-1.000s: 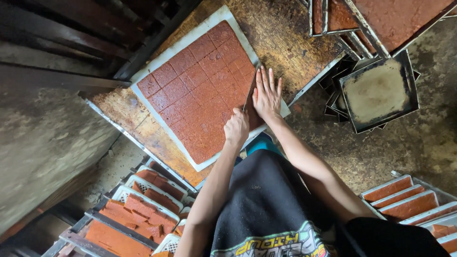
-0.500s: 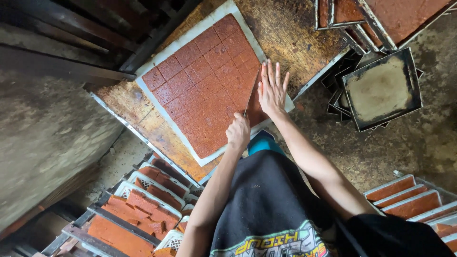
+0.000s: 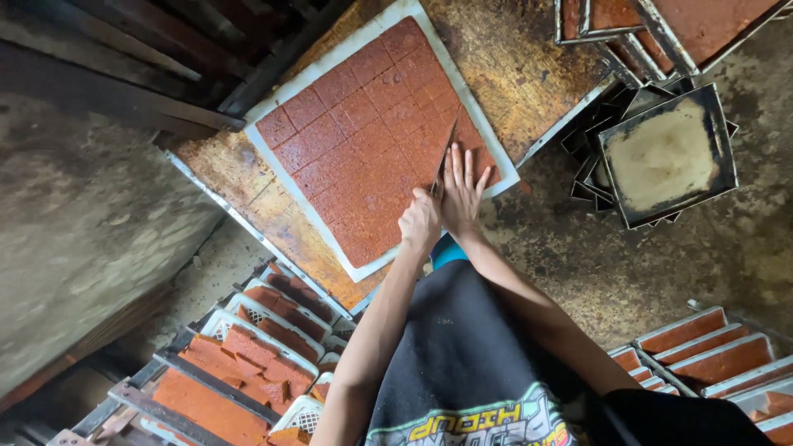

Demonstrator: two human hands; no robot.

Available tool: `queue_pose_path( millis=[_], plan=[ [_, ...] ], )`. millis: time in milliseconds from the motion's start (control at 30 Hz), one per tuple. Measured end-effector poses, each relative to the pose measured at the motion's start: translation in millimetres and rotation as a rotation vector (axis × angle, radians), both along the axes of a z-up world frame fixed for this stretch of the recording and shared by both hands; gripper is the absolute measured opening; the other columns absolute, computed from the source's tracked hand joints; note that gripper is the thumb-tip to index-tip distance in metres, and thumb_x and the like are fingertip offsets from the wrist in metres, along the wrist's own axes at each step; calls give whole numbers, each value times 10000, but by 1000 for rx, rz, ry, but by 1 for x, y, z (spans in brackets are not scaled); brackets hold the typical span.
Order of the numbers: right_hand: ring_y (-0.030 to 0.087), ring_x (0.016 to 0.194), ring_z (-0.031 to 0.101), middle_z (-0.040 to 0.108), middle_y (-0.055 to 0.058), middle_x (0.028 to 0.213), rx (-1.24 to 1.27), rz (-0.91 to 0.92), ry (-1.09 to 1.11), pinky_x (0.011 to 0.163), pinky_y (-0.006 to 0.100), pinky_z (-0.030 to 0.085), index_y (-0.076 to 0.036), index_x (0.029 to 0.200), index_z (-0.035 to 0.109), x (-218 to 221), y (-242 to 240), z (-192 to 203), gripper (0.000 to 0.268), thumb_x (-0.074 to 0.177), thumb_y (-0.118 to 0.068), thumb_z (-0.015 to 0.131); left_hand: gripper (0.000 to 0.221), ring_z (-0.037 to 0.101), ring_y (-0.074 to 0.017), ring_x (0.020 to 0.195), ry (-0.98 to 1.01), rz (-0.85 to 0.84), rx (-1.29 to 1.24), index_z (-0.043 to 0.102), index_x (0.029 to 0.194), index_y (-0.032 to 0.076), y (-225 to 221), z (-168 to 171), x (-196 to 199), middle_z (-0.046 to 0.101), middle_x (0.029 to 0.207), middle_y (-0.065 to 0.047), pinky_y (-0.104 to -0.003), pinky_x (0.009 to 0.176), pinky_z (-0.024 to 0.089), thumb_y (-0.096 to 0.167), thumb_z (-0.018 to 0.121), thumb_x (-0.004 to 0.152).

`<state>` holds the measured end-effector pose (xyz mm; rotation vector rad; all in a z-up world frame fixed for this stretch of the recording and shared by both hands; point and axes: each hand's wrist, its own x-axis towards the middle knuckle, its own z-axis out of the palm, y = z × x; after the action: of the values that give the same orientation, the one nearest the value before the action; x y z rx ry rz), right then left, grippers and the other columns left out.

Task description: Using a long knife to cut a large sheet of thin bread into small uniform squares on a wooden workbench.

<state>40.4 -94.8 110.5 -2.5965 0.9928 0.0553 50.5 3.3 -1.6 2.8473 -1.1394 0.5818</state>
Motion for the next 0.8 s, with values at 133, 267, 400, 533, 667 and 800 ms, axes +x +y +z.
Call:
queue_pose_path(
  millis=[133, 267, 400, 533, 667, 800],
  plan=[
    [311, 1577, 31, 61, 32, 1727, 7, -9, -11, 1176, 659, -121, -126, 1646, 205, 2, 4, 13, 616, 1082, -273, 405, 411, 598, -298, 439, 22, 5, -15, 600, 1212, -92, 7, 8, -8, 491, 619, -100, -479, 412, 519, 206, 423, 990],
    [311, 1576, 2, 30, 28, 1726, 14, -16, 8, 1174, 671, -124, -143, 1655, 163, 4, 6, 22, 624, 1094, -243, 417, 443, 608, -287, 450, 66, 12, -17, 593, 1237, -92, 18, 18, -14, 516, 628, -95, -465, 405, 511, 213, 438, 955],
    [303, 1571, 54, 89, 30, 1721, -119, -7, -8, 1171, 677, -85, -157, 1653, 187, 0, 7, 4, 655, 1062, -236, 459, 417, 591, -260, 433, -7, 7, -7, 618, 1197, -78, 41, 22, -23, 500, 622, -73, -432, 393, 488, 232, 453, 974],
    [310, 1565, 88, 130, 33, 1715, -152, -2, -22, 1169, 688, -56, -158, 1648, 218, -1, 8, 6, 660, 1043, -232, 471, 435, 588, -289, 425, -52, 11, 22, 623, 1210, -75, 60, 25, -34, 495, 626, -110, -441, 395, 496, 273, 496, 981],
    [319, 1563, 71, 111, 44, 1715, -160, -9, -38, 1160, 693, -63, -174, 1653, 224, -3, 7, -7, 637, 1064, -247, 455, 409, 621, -251, 436, 6, 51, 42, 646, 1148, -43, 55, 33, -32, 533, 600, -71, -419, 400, 519, 301, 507, 976],
    [357, 1553, 139, 157, 106, 1704, -163, -38, -90, 1164, 701, -22, -116, 1626, 294, -12, 31, -1, 677, 1010, -185, 567, 372, 642, -237, 445, 117, 58, 55, 647, 1134, -48, 54, 39, -31, 553, 586, -39, -421, 403, 535, 233, 514, 929]
  ],
)
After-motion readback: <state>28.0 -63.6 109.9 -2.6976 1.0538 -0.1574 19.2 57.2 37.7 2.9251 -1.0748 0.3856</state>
